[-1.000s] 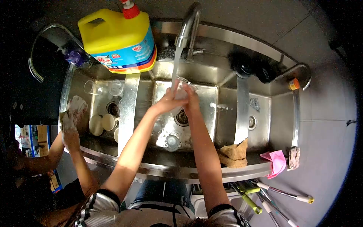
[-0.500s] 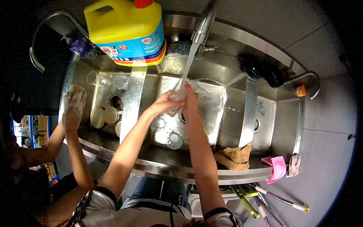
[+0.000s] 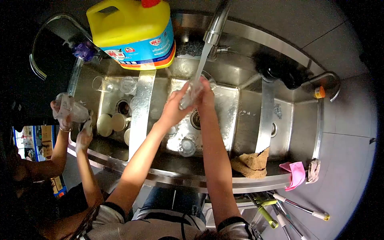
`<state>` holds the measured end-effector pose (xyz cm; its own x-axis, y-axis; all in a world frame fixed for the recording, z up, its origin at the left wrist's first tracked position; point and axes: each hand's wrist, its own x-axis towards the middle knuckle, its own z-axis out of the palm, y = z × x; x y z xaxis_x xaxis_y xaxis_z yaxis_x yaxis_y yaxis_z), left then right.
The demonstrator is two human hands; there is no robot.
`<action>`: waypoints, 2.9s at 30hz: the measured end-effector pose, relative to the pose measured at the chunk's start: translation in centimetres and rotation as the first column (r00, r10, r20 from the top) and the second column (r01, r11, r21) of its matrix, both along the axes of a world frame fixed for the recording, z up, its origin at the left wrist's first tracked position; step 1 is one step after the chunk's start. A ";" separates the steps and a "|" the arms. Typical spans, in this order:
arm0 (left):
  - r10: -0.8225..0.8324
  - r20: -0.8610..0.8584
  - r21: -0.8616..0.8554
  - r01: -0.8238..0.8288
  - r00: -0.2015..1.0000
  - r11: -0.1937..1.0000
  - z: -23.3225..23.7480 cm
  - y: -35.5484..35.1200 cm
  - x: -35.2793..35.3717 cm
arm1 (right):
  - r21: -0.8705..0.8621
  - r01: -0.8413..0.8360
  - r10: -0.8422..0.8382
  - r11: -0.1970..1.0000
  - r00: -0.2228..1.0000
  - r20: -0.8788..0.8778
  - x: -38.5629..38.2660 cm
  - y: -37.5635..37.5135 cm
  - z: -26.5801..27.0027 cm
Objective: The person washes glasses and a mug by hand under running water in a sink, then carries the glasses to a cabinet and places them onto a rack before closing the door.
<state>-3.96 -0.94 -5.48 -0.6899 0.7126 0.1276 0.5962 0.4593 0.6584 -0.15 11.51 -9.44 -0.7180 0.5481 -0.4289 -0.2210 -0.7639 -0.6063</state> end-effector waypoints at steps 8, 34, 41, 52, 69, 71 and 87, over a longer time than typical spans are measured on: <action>0.286 0.137 0.292 -0.315 0.948 0.903 -2.9 7.1 1.4 | -0.315 0.332 -0.327 0.889 0.942 0.071 2.8 0.5 -1.4; 0.186 0.428 -0.269 -0.072 0.884 0.960 -0.1 -4.2 0.7 | 0.182 -0.508 0.418 0.842 0.827 0.376 0.7 -1.7 -0.9; 0.208 0.619 0.274 -0.457 0.757 0.846 0.4 -5.5 3.6 | 0.793 -0.189 -0.082 0.579 0.954 0.288 1.8 -5.5 2.2; 0.156 0.760 0.260 -0.516 0.631 0.816 1.6 -8.1 5.4 | 0.935 -0.210 -0.312 0.287 0.902 0.299 3.2 -5.0 0.9; 0.080 0.617 0.453 -0.436 0.783 0.778 2.0 -6.9 5.4 | 0.887 -0.046 -0.365 0.460 0.900 0.236 3.1 -5.8 -1.1; 0.014 0.364 0.520 -0.216 0.931 0.827 2.7 -5.1 4.3 | 0.900 -0.064 -0.348 0.431 0.909 0.231 3.2 -4.7 -0.6; -0.377 -0.047 -0.131 0.368 0.925 0.920 0.6 6.0 -0.1 | -0.097 0.137 -0.167 0.986 0.875 -0.455 3.1 -0.9 -3.6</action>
